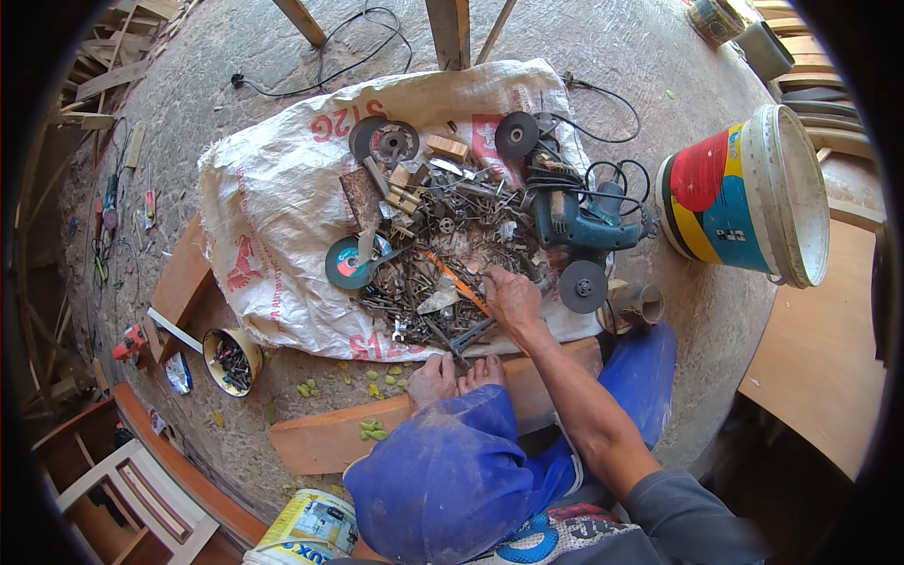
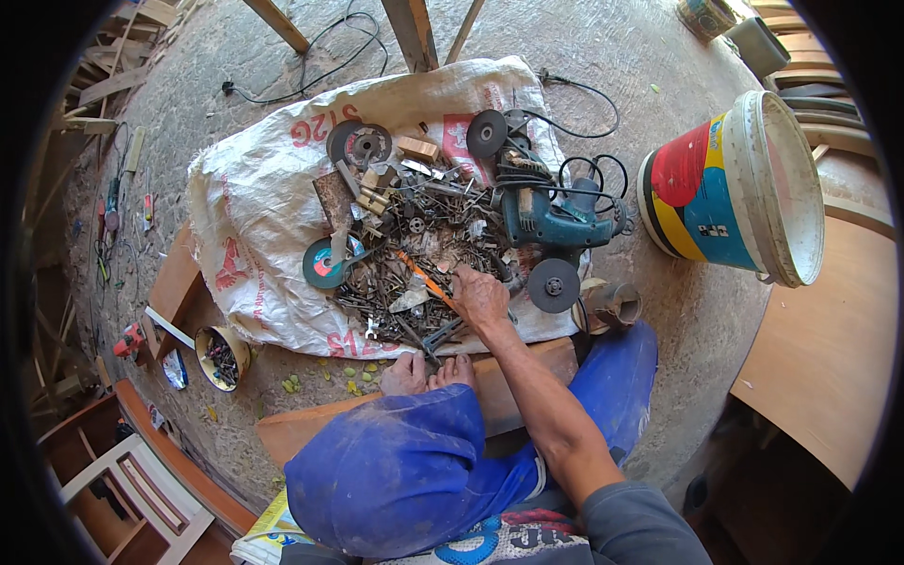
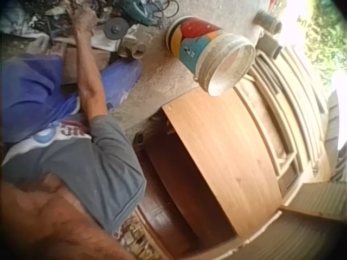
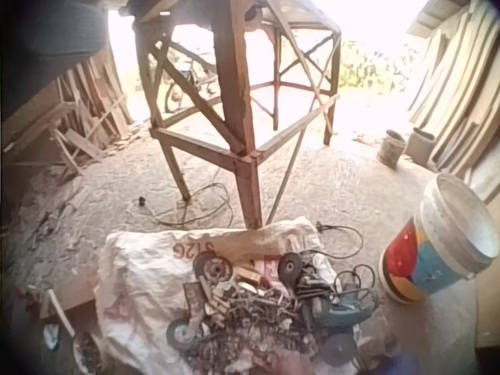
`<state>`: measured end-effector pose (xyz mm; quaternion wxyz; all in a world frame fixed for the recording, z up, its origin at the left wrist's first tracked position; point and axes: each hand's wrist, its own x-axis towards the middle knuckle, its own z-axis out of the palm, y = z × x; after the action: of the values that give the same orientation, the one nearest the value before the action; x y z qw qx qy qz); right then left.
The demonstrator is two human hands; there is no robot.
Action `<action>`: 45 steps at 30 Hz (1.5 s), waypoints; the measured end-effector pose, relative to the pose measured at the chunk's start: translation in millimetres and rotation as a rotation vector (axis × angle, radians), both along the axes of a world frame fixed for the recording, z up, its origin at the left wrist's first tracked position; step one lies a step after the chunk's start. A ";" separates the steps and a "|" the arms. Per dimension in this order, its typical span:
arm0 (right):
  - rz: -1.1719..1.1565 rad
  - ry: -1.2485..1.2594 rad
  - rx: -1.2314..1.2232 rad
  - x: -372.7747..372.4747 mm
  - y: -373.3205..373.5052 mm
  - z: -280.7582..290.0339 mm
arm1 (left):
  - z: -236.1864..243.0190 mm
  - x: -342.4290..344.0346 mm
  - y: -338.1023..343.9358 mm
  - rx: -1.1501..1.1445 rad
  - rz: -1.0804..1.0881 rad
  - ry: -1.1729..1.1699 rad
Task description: The person sits on the floor sorting through a pile of nails and hardware on a sack. They then move to a large wooden board and use a screwdriver and hammer to remove and adjust a metal hinge, chipping away wood around the fixture.
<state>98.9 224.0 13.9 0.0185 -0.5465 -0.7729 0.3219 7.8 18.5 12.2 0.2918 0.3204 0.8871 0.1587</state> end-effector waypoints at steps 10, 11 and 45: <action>0.006 -0.092 -0.006 -16.7 5.2 -24.1 | -5.4 -1.6 -1.6 0.030 0.004 -0.014; 0.015 -0.094 -0.004 -15.3 6.8 -27.2 | -6.0 -1.6 -1.8 0.009 -0.022 -0.024; -0.244 0.661 -0.550 9.6 -54.1 -8.8 | -22.6 -10.6 -11.2 0.128 0.029 -0.089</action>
<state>108.5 169.9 5.1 0.1565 -0.4863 -0.5410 0.6681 -2.8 7.2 -10.4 0.3076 0.3181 0.8659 0.2335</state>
